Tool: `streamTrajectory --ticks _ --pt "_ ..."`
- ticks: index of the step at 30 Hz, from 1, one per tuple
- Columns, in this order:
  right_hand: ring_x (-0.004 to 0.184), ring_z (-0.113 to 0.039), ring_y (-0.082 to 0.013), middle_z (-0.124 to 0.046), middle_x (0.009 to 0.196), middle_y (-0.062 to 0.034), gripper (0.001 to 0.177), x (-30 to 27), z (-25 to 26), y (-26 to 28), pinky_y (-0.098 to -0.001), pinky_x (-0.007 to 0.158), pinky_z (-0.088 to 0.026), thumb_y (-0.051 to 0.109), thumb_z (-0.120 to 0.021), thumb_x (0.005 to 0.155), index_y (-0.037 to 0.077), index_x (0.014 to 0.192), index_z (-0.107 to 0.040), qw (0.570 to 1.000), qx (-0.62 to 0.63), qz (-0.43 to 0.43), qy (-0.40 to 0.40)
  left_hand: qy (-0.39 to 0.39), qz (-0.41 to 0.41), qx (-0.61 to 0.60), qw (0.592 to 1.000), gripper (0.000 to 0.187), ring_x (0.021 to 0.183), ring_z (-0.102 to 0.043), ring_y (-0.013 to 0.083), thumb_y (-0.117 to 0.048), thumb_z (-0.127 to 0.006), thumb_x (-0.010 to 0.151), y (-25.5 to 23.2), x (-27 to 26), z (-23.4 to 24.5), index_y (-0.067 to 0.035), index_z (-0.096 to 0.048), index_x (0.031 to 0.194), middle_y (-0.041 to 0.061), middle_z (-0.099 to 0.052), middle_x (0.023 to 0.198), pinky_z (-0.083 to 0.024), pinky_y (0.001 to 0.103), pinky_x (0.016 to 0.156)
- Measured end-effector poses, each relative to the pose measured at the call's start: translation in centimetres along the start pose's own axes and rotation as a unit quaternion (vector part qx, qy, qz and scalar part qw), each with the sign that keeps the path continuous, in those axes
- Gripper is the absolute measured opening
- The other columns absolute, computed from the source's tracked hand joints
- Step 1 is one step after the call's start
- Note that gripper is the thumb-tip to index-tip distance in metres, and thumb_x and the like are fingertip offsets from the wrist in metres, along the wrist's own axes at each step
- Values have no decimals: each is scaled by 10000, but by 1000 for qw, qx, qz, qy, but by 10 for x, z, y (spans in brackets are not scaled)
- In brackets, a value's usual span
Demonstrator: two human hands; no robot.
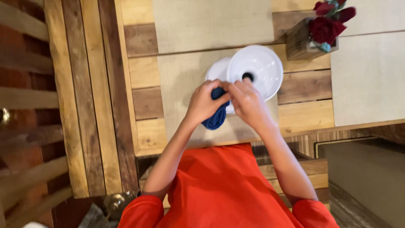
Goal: Polishing a white decorative cake stand and a plate using a blue cloth.
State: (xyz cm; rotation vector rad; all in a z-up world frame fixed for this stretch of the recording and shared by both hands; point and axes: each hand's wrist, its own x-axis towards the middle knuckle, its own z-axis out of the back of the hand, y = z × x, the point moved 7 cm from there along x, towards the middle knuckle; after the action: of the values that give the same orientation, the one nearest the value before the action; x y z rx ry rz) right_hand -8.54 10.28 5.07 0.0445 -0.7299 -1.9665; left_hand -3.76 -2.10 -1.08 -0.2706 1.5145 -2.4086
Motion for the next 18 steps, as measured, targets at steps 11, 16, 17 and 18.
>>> streamTrajectory --ticks 11,16,17,18 --pt "919 -546 -366 -557 970 -154 518 17 1 37 -468 858 -476 26 -644 780 26 1297 -631 997 72 3 36 41 46 -86 994 284 712 -640 189 -248 -808 803 21 -1 22 -38 -679 944 123 -675 789 -532 333 683" --pt "1088 -552 -342 -602 1150 -118 393 5 20 34 -462 961 -460 43 -679 906 79 1295 -634 997 -22 2 -73 15 41 -68 997 252 750 -691 234 -231 -786 782 21 0 20 -44 -680 914 119 -697 830 -534 354 701" --pt "1034 -527 -327 -586 1154 -134 345 0 27 27 -459 924 -436 66 -710 902 76 1240 -643 989 -71 -51 -120 2 54 -55 997 262 786 -696 256 -242 -788 776 21 -1 21 -44 -675 905 126 -697 858 -537 367 716" --pt "979 -502 -311 -569 1157 -151 301 -6 34 20 -456 887 -412 89 -741 898 74 1185 -652 973 -120 -104 -166 -11 67 -42 997 272 822 -701 279 -252 -789 770 22 -1 23 -44 -670 897 133 -697 885 -541 380 731"
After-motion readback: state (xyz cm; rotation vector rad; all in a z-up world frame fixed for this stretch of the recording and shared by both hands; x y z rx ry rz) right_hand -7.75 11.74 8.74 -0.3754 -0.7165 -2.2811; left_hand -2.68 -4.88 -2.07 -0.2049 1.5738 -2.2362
